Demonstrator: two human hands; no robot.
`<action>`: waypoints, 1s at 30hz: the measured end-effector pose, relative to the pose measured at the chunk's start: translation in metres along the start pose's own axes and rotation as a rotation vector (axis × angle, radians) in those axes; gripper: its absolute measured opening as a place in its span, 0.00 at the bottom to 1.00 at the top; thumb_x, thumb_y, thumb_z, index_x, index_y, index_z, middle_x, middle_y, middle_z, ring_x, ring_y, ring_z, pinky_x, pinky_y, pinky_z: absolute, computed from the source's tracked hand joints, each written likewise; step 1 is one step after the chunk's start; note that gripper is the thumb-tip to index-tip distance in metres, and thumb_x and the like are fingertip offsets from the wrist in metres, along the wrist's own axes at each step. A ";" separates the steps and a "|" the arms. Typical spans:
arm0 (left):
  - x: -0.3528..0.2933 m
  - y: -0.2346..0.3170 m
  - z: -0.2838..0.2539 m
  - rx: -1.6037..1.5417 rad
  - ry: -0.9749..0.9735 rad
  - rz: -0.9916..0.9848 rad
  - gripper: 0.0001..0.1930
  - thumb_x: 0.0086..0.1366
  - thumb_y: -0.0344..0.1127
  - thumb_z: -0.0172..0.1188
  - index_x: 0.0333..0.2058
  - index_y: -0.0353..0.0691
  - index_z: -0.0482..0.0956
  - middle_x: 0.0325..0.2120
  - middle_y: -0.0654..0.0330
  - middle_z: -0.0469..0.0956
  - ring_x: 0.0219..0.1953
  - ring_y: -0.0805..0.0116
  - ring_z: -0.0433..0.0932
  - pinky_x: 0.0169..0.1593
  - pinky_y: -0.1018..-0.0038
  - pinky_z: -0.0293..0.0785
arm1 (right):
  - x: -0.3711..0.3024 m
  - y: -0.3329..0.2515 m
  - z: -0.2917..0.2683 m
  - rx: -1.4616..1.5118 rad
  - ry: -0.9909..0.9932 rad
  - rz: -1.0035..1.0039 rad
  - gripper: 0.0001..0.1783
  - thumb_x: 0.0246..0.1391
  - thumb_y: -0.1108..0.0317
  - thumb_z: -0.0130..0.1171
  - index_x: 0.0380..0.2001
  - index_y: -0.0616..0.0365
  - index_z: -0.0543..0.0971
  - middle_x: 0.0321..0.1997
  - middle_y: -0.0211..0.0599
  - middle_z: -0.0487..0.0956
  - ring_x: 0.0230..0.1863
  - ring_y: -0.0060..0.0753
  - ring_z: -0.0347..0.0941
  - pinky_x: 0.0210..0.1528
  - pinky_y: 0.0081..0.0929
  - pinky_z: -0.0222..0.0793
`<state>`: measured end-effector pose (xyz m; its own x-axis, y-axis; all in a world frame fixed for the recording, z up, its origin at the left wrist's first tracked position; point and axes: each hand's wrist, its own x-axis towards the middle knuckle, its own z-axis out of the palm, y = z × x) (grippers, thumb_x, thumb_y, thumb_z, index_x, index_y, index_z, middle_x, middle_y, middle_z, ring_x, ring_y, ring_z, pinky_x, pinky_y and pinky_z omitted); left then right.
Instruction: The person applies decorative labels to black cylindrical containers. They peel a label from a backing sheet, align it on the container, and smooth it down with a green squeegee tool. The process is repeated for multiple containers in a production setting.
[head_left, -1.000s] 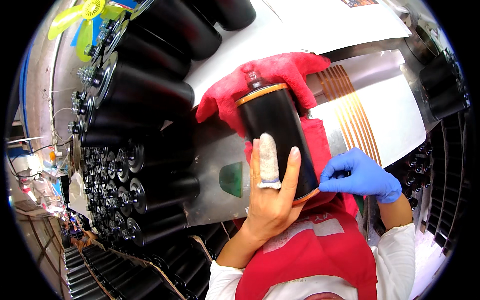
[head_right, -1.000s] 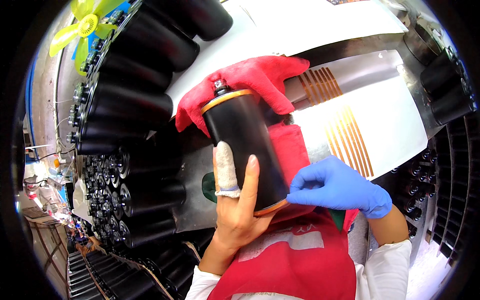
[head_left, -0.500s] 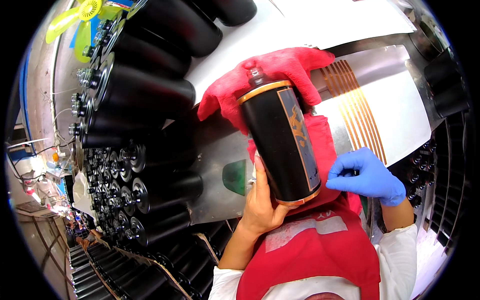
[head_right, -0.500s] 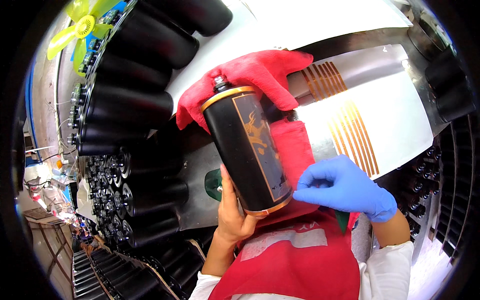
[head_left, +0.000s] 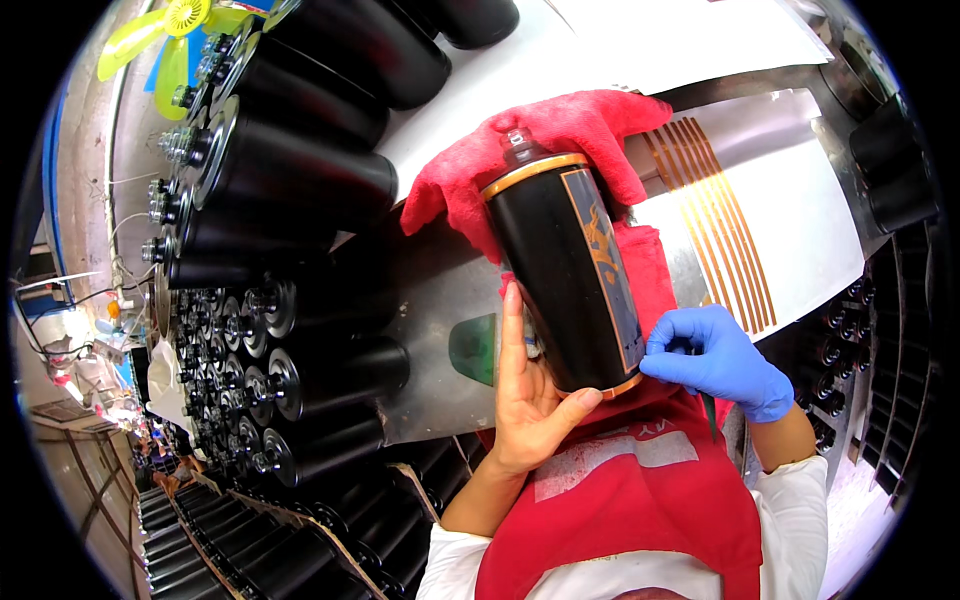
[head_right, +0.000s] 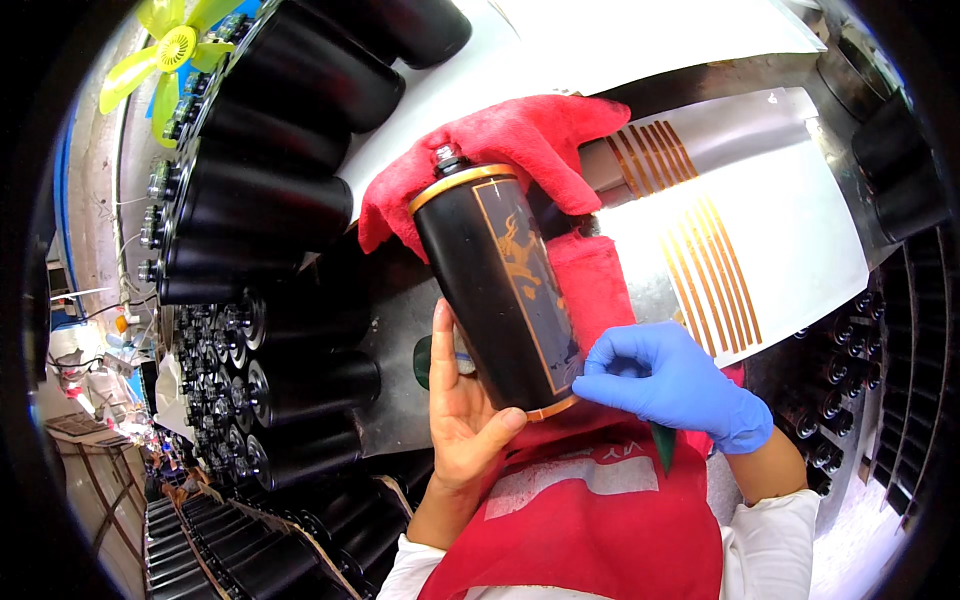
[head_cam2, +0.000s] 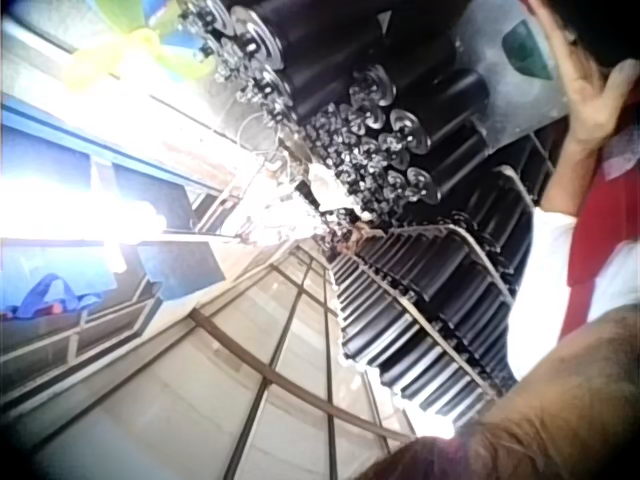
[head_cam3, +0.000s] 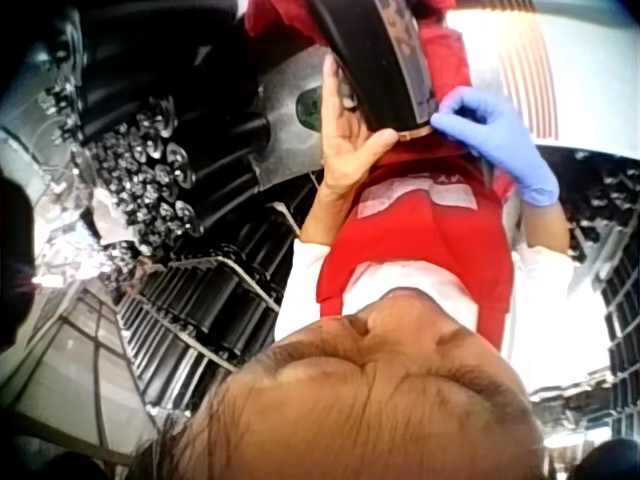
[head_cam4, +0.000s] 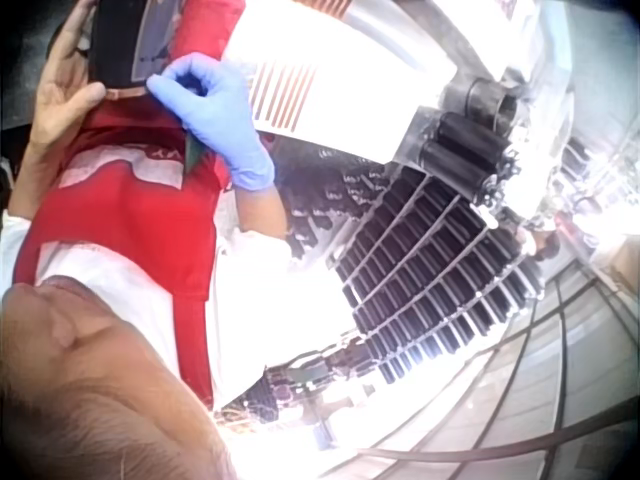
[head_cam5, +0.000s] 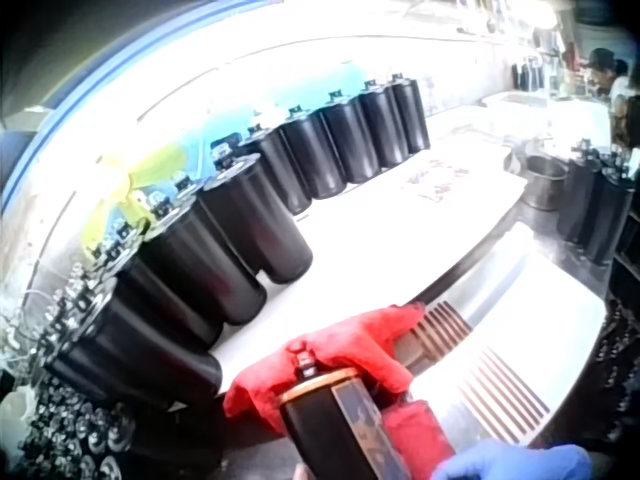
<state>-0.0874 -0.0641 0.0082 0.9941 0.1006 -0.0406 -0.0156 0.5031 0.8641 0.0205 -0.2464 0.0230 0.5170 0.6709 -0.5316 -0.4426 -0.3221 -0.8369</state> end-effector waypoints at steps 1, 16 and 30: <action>0.000 0.001 0.002 -0.013 -0.002 -0.005 0.53 0.56 0.12 0.50 0.65 0.53 0.19 0.64 0.47 0.47 0.61 0.52 0.61 0.59 0.57 0.65 | 0.000 0.000 0.000 0.004 0.002 0.002 0.06 0.50 0.69 0.63 0.26 0.61 0.78 0.19 0.19 0.70 0.21 0.07 0.60 0.23 0.11 0.55; 0.004 0.006 0.008 -0.030 0.000 -0.039 0.56 0.56 0.13 0.54 0.64 0.57 0.19 0.64 0.47 0.49 0.59 0.51 0.65 0.57 0.53 0.67 | 0.000 0.000 0.001 0.014 0.003 0.012 0.07 0.50 0.69 0.63 0.25 0.61 0.78 0.20 0.19 0.71 0.22 0.07 0.61 0.24 0.10 0.56; 0.009 0.007 0.016 0.115 0.059 -0.010 0.55 0.54 0.13 0.54 0.65 0.50 0.21 0.61 0.47 0.55 0.58 0.57 0.66 0.56 0.63 0.68 | 0.012 0.034 -0.039 0.849 0.273 -0.085 0.17 0.61 0.55 0.50 0.31 0.57 0.75 0.24 0.27 0.74 0.17 0.13 0.67 0.19 0.12 0.61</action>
<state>-0.0773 -0.0733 0.0218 0.9860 0.1482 -0.0759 0.0098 0.4032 0.9150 0.0401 -0.2754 -0.0168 0.6814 0.4529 -0.5750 -0.7316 0.3972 -0.5540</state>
